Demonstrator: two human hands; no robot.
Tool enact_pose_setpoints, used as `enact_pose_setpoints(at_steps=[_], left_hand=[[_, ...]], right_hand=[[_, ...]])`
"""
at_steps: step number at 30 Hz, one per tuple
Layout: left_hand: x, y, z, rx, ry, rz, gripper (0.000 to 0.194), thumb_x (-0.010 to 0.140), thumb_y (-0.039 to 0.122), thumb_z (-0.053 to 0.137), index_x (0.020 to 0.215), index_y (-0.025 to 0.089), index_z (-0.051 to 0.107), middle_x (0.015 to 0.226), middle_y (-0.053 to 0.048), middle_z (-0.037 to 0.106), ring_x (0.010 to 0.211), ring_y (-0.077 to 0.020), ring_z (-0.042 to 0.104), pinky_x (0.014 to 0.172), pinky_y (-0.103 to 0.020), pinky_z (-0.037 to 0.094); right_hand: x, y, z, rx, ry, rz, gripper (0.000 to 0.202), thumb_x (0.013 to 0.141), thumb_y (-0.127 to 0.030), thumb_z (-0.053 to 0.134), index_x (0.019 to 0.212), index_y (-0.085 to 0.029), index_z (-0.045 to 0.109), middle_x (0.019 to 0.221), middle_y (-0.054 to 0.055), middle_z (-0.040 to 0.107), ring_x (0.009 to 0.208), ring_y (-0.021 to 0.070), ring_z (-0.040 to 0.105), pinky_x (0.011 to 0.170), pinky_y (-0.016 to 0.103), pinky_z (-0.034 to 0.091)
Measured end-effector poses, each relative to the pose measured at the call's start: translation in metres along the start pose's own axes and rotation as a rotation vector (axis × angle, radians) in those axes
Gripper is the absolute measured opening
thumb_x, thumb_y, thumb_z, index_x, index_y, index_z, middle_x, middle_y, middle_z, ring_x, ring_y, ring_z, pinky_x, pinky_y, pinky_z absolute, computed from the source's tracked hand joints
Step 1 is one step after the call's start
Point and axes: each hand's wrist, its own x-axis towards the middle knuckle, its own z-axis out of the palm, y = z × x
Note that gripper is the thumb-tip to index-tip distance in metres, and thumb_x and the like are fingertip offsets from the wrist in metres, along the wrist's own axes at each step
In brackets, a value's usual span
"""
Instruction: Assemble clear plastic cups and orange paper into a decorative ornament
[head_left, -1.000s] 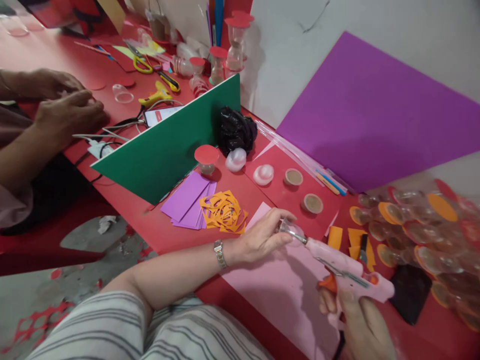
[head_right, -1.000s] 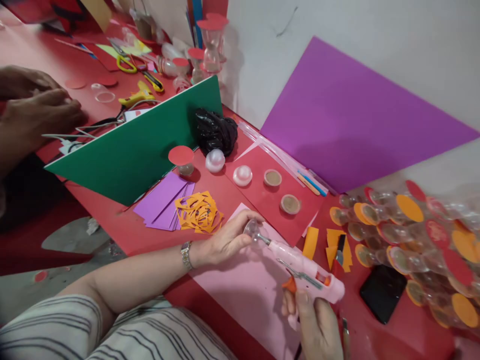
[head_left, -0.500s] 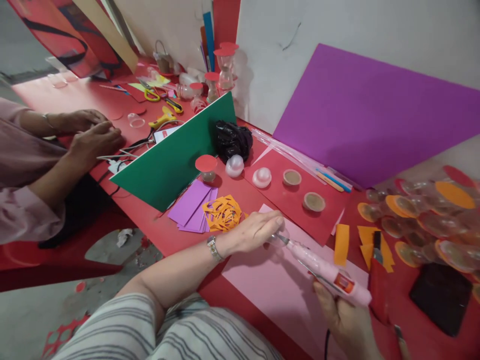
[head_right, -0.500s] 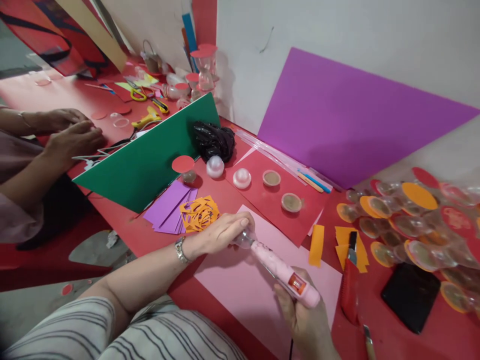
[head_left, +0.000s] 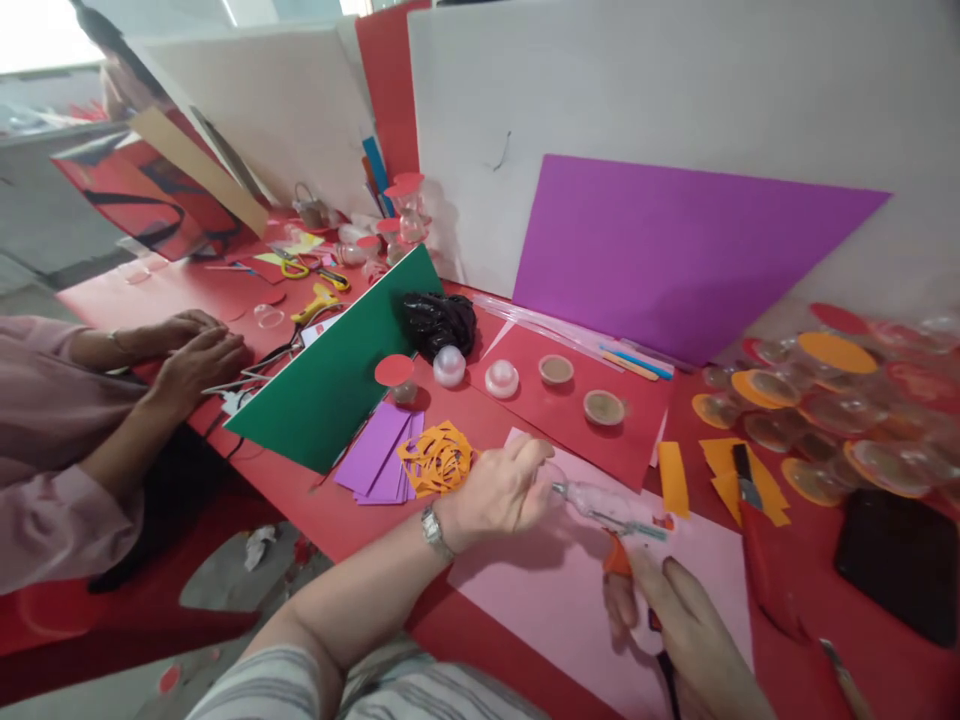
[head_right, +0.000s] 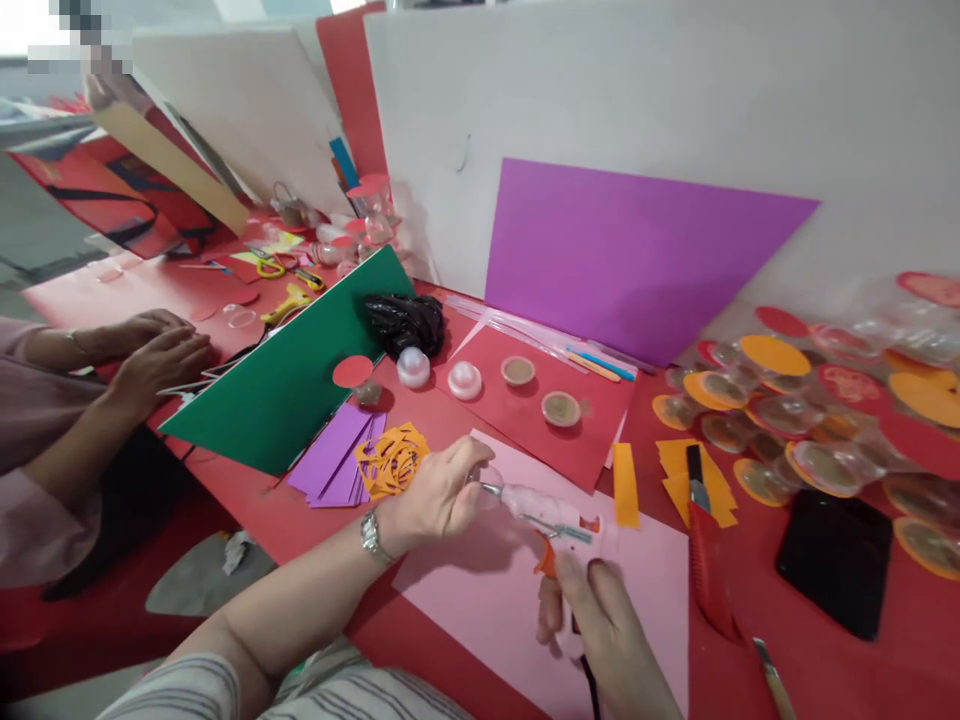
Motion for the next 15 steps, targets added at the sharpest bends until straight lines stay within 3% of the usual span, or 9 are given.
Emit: enact_pose_setpoints(at_steps=[4, 8, 12, 15], left_hand=[[-0.002, -0.001, 0.005, -0.070, 0.057, 0.061, 0.049, 0.102, 0.050, 0.028, 0.121, 0.015, 0.056, 0.089, -0.009, 0.062, 0.072, -0.0205, 0.059, 0.063, -0.033, 0.053], [-0.001, 0.009, 0.002, -0.467, 0.116, -0.099, 0.059, 0.101, 0.056, 0.038, 0.146, 0.018, 0.039, 0.127, -0.017, 0.061, 0.103, -0.0265, 0.065, 0.089, -0.043, 0.054], [0.004, 0.012, -0.008, -0.664, 0.054, -0.304, 0.062, 0.101, 0.065, 0.031, 0.130, 0.017, 0.056, 0.124, -0.015, 0.066, 0.108, -0.0276, 0.063, 0.096, -0.044, 0.049], [0.007, 0.011, -0.011, -0.729, -0.065, -0.391, 0.067, 0.100, 0.069, 0.023, 0.116, 0.016, 0.063, 0.101, -0.010, 0.069, 0.084, -0.0211, 0.063, 0.079, -0.036, 0.051]], right_hand=[[0.005, 0.000, 0.000, 0.094, -0.050, 0.009, 0.060, 0.085, -0.075, 0.059, 0.057, -0.024, 0.044, 0.051, -0.001, 0.051, 0.052, 0.0142, 0.052, 0.049, 0.025, 0.044], [0.011, 0.010, -0.005, -0.030, -0.011, -0.145, 0.062, 0.086, -0.077, 0.055, 0.056, -0.023, 0.047, 0.053, 0.001, 0.055, 0.052, 0.0140, 0.052, 0.055, 0.026, 0.047], [0.013, 0.020, -0.009, -0.296, 0.100, -0.379, 0.059, 0.092, -0.073, 0.047, 0.067, -0.022, 0.060, 0.058, 0.003, 0.063, 0.054, 0.0182, 0.060, 0.055, 0.028, 0.047], [0.018, 0.023, -0.012, -0.499, 0.173, -0.676, 0.048, 0.097, -0.065, 0.047, 0.084, -0.023, 0.064, 0.066, 0.003, 0.064, 0.058, 0.0199, 0.063, 0.056, 0.030, 0.049]])
